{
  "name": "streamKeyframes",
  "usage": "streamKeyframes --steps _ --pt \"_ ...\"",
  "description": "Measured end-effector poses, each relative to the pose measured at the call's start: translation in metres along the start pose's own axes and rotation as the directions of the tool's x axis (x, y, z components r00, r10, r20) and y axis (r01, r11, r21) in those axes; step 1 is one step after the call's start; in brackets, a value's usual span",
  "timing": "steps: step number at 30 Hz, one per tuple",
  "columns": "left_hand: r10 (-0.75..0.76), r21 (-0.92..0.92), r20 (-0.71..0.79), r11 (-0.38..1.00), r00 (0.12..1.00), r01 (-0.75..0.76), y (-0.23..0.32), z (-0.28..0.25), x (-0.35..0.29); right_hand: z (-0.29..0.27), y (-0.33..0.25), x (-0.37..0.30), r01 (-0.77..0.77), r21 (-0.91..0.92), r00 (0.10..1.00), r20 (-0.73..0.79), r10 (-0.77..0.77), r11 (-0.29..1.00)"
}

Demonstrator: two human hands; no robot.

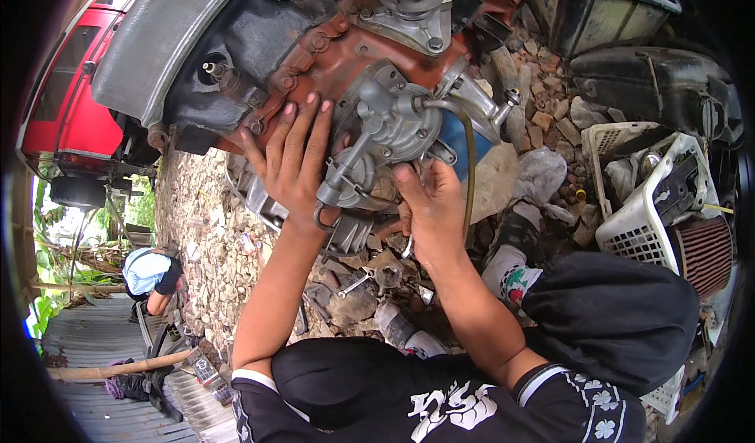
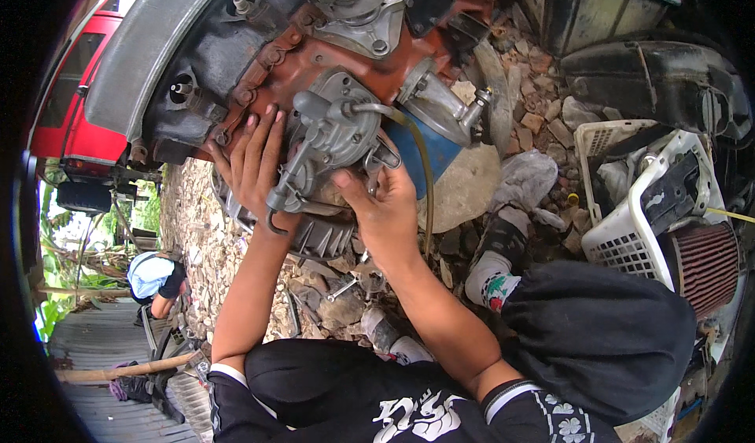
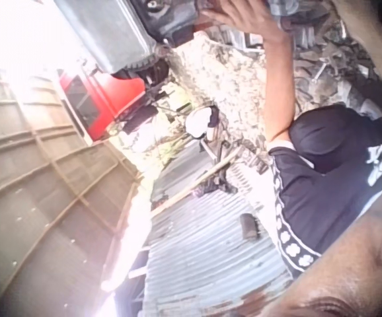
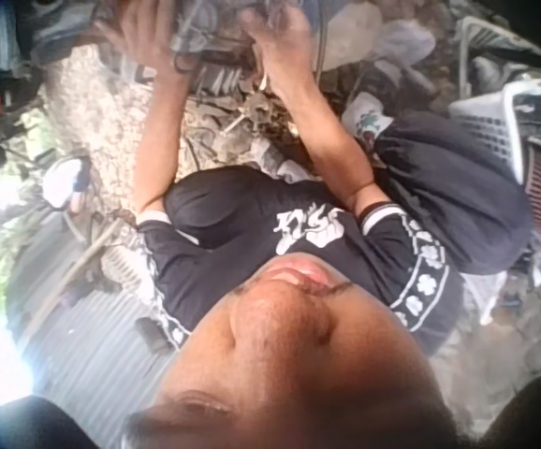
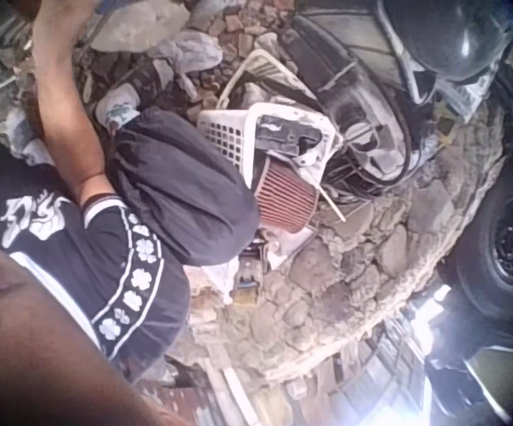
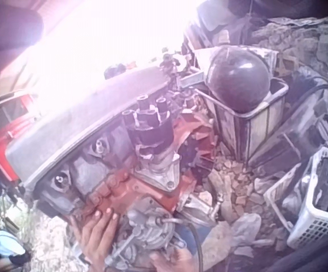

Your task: The person holds a carburetor and uses a wrench to tighten bolts on its body. They rotate the carburetor to access different sides and continue tightening. The person then places the carburetor onto an engine block, aligns it, and removes it again to continue adjustments.

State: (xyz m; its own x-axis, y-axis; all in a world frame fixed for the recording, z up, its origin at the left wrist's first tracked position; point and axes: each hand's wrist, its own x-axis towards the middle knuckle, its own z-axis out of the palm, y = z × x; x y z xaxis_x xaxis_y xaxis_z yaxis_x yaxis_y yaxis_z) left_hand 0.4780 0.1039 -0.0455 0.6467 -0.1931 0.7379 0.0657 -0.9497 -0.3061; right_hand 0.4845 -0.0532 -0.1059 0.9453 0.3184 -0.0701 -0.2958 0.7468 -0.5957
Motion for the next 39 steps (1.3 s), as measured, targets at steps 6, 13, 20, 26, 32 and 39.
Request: streamKeyframes --steps 6,13,20,26,32,39 --pt "0.022 -0.006 -0.005 1.000 1.000 -0.022 0.001 -0.002 0.002 0.005 0.000 0.005 0.102 0.081 0.995 -0.019 -0.101 0.991" --pt "0.016 -0.055 0.016 0.998 1.000 -0.015 -0.001 -0.002 -0.002 0.003 0.001 0.007 0.123 -0.035 0.992 0.028 -0.122 0.992" --pt "0.030 -0.062 0.016 0.998 0.999 -0.029 -0.001 -0.002 -0.004 -0.007 0.002 0.011 0.095 0.073 0.989 0.107 -0.102 0.993" --pt "0.033 -0.070 -0.005 0.997 0.999 -0.033 0.003 -0.009 0.003 0.002 -0.001 0.008 0.048 0.132 0.996 0.065 -0.057 0.990" --pt "0.091 -0.024 -0.059 0.995 0.994 -0.092 -0.010 0.002 -0.006 0.015 -0.024 0.009 -0.012 0.087 1.000 -0.002 0.012 0.996" --pt "0.096 -0.133 0.018 0.987 0.995 -0.093 -0.002 -0.016 0.002 -0.019 -0.002 -0.011 0.016 0.116 0.995 -0.102 -0.004 0.993"
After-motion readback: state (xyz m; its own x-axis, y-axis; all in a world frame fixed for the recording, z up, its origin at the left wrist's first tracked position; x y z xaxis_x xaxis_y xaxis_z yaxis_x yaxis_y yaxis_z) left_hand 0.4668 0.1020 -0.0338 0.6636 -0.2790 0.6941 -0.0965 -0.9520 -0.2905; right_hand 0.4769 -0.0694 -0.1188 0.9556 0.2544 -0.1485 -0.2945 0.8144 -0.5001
